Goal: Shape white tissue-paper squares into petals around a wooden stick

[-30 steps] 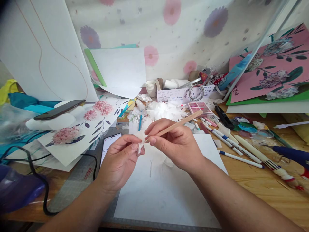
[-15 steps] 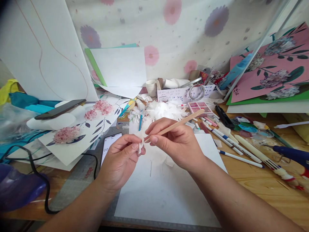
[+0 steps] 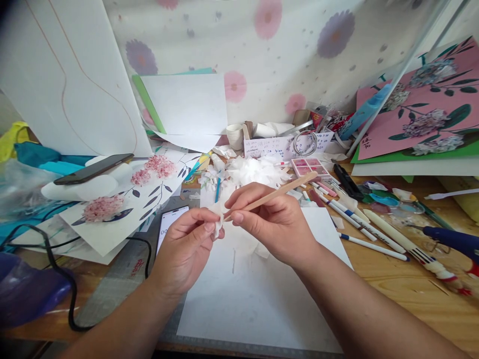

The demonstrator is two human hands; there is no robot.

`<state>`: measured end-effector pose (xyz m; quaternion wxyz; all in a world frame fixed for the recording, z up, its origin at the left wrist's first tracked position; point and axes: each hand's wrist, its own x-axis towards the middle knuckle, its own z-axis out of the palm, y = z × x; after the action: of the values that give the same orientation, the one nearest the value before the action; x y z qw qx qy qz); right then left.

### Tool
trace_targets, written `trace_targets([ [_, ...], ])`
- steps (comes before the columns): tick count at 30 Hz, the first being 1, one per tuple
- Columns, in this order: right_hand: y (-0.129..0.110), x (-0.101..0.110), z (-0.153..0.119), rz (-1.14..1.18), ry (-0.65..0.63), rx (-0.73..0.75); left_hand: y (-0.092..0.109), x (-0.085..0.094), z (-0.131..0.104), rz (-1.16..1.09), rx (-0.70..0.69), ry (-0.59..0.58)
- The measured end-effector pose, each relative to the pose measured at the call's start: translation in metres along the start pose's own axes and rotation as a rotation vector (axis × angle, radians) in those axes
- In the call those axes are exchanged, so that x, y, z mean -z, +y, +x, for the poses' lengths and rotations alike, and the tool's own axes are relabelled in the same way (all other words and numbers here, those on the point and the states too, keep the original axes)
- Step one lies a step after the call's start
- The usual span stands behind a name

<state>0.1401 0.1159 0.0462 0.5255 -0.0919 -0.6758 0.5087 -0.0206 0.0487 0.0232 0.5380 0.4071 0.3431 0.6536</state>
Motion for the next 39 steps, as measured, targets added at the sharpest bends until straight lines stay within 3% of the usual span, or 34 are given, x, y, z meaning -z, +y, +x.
trace_targets([
  [12,-0.0019,-0.0012,0.0004,-0.039,0.002,0.018,-0.0028,0.0054,0.0,0.164,-0.132,-0.044],
  [39,-0.006,-0.0021,0.0015,-0.212,0.006,0.109,-0.0023,0.0081,0.0002,0.308,-0.218,-0.066],
])
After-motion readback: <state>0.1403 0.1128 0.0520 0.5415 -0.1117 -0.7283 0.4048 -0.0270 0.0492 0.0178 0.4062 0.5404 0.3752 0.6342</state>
